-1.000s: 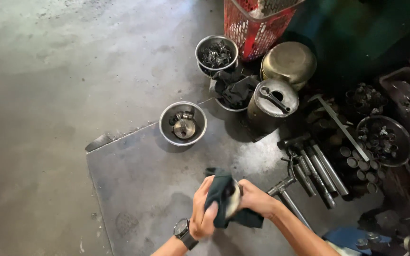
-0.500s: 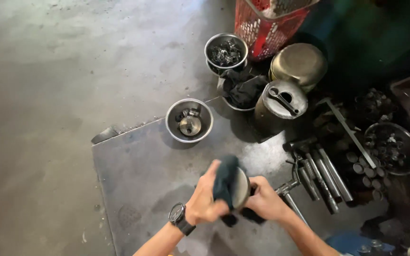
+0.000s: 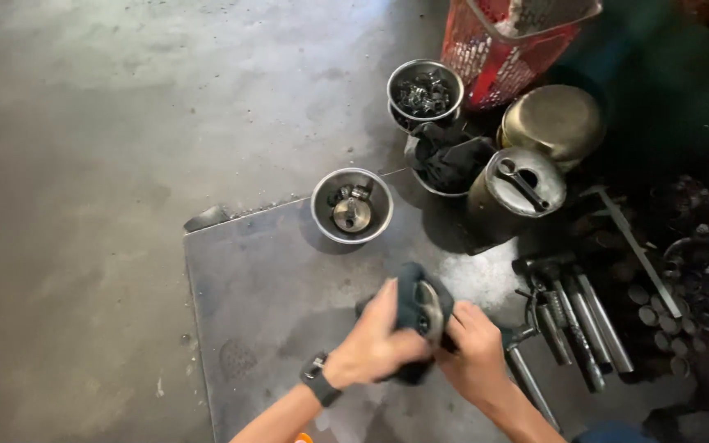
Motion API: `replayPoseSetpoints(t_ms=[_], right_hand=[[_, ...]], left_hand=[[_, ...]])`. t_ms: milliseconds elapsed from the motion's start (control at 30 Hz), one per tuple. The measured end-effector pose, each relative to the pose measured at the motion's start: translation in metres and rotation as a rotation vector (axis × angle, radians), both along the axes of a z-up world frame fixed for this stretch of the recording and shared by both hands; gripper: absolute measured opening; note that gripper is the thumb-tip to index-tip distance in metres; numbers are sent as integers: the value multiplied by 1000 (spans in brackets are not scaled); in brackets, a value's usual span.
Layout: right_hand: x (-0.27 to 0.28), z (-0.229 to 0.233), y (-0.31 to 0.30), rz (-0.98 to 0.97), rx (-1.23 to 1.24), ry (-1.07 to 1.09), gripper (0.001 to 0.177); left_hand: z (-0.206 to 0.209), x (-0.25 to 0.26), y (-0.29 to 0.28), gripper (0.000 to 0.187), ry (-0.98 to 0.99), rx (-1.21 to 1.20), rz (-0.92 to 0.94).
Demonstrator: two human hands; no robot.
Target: The person wipes various small metal parts and tools with a dark cloth on a workbench. They handle items such as a metal ring, a cylindrical component, and a caliper, cleaning them individually before placing them into bowls or back onto the bench.
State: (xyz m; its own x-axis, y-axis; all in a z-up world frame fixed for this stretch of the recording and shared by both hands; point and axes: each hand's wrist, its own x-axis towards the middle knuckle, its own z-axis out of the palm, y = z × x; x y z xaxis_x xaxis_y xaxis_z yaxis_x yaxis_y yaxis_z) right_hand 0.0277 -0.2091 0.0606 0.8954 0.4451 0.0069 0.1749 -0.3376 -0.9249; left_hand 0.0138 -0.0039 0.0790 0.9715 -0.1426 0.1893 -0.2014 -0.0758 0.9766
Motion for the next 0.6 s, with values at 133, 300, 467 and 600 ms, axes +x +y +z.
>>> replayPoseSetpoints(t_ms=[133,300,467,600], right_hand=[[16,-48,-18,-71,-298,-383,30],[53,-88,-37,308,130,567,42],[43,-40,-3,193,99,899,33],[24,-68,-29,305,-78,804,24]], left_hand=[[18,16,0,86,-274,260,-72],[9,29,12,75,-631,382,-360],[-18,29,20,57,-95,209,-271],[-46,21,40,53,-23,178,-188]])
